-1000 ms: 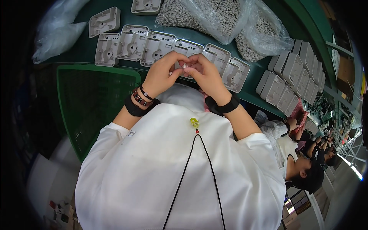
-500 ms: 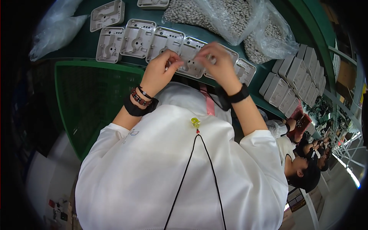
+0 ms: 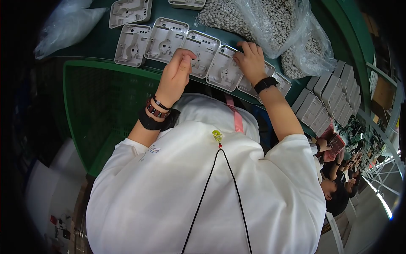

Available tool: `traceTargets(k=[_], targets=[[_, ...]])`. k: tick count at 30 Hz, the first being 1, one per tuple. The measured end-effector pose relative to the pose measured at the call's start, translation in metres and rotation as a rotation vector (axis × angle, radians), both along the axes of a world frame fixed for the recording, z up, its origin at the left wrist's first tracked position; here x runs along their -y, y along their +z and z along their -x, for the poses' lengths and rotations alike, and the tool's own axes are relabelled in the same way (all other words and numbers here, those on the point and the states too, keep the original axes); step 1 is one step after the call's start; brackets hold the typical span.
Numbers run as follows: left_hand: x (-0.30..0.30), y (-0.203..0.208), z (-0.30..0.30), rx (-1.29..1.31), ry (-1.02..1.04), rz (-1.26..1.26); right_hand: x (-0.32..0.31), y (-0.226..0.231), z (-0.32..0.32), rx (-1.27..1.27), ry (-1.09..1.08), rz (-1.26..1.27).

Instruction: The person retrieves plastic housings from a green crate, places them on a workbench, and inserts small white components into each housing. After filling the housings, the person gathers them and places the assembled units back into the crate.

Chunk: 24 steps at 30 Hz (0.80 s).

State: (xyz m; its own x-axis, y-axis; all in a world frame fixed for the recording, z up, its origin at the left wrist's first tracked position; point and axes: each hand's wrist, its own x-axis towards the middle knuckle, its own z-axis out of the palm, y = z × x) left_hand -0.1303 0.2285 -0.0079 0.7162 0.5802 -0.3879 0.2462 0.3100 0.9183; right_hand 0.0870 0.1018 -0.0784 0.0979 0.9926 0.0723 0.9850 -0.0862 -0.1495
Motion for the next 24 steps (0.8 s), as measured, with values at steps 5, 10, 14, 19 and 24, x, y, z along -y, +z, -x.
traceTargets(k=[5, 10, 14, 19, 24], targets=[[0.001, 0.001, -0.005, 0.142, 0.083, 0.341, 0.005, 0.011, 0.003, -0.005, -0.014, -0.028], [0.005, -0.002, -0.007, 0.02, -0.021, 0.208, 0.013, 0.031, 0.009, -0.156, -0.14, -0.083], [0.003, -0.002, -0.007, 0.073, -0.17, 0.182, 0.004, 0.058, 0.037, -0.372, -0.229, -0.187], [0.005, 0.005, -0.006, 0.145, -0.258, 0.209, -0.006, 0.096, 0.072, -0.633, -0.149, -0.316], [0.001, 0.011, -0.004, 0.147, -0.349, 0.247, -0.008, 0.106, 0.082, -0.686, -0.081, -0.321]])
